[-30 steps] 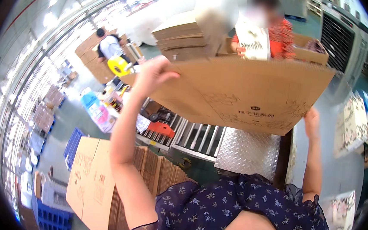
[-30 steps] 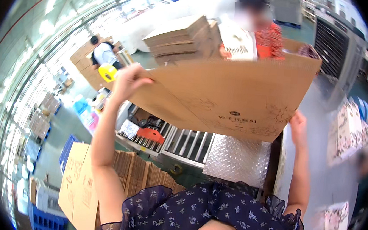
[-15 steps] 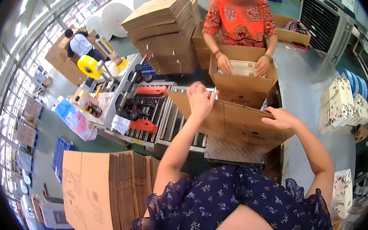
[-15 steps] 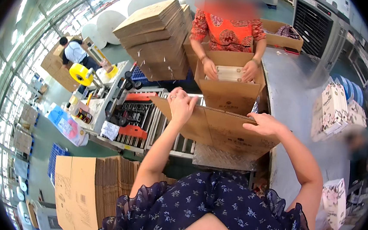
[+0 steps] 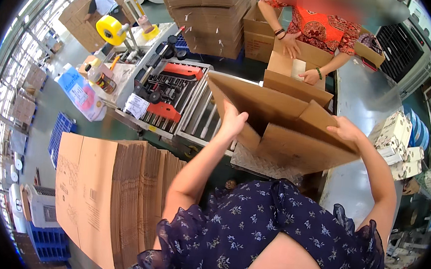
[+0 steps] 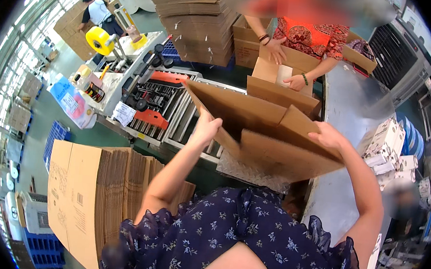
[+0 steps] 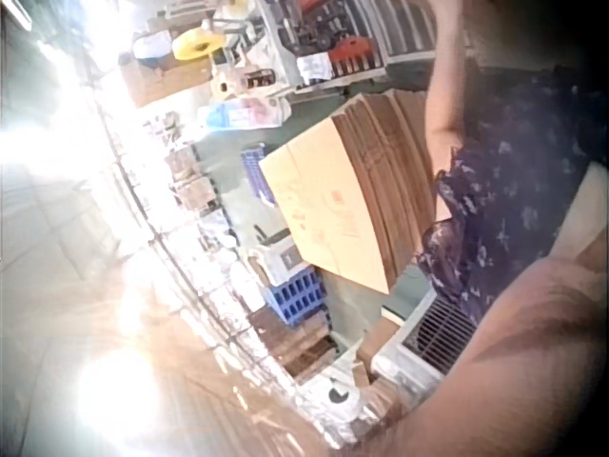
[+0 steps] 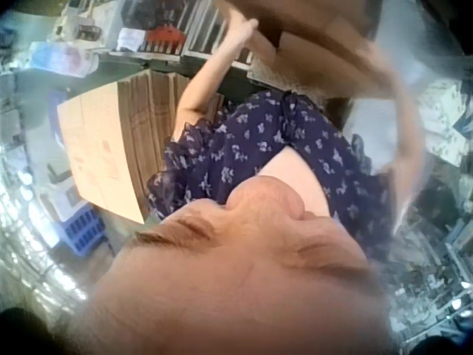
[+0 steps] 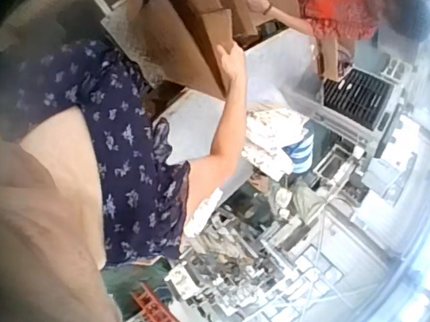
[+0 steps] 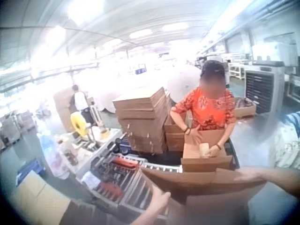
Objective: The person picks up wrapped rectangular items from a table, places them inside cardboard boxes, and then moves the loaded boxes onto a conveyor belt system.
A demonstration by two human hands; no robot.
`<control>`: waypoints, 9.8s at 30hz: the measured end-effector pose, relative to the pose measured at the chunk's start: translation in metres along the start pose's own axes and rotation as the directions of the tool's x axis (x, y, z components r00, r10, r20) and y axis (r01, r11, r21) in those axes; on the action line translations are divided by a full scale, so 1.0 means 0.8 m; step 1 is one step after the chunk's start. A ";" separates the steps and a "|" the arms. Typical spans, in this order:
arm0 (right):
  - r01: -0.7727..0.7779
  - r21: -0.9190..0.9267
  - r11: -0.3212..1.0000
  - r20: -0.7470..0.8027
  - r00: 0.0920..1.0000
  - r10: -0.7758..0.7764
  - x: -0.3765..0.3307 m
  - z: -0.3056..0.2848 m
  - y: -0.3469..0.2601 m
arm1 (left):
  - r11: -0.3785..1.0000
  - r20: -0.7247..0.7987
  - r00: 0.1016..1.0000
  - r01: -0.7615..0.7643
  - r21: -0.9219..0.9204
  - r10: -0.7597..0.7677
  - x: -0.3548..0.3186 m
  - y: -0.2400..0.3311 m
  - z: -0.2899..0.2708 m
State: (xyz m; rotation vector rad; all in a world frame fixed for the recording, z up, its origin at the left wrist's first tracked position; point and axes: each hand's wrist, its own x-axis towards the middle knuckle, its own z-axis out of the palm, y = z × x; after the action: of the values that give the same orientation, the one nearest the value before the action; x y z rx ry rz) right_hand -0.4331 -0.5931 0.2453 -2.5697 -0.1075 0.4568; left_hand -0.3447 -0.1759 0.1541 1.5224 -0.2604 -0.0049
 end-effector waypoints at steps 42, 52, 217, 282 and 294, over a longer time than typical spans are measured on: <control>-0.190 -0.157 0.969 -0.602 0.797 0.058 0.046 0.198 0.039 | 0.531 0.177 0.785 -0.547 0.648 0.593 -0.026 0.017 0.049; -0.307 0.758 0.576 -0.272 0.654 0.706 -0.026 0.184 0.195 | 0.608 0.136 0.615 0.675 0.418 -0.776 -0.102 -0.322 -0.087; 0.539 0.835 -0.110 -0.167 0.439 0.883 -0.411 0.080 0.279 | 0.906 0.798 0.462 0.033 0.421 -0.387 0.051 0.142 0.206; -0.811 0.473 0.345 -0.700 -0.109 0.705 -0.473 0.313 0.385 | 0.602 0.720 0.348 -0.395 0.694 -0.601 -0.077 -0.204 0.164; -0.590 0.682 0.432 -0.662 -0.249 0.707 -0.368 0.333 0.410 | 0.607 0.679 0.365 -0.304 0.734 -0.637 -0.092 -0.189 0.107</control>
State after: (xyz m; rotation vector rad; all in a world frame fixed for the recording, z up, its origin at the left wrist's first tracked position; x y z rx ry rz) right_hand -0.8050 -0.7944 -0.0484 -1.9831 1.8515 -0.9014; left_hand -0.4074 -0.2561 -0.0046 2.3155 -1.1448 -1.1930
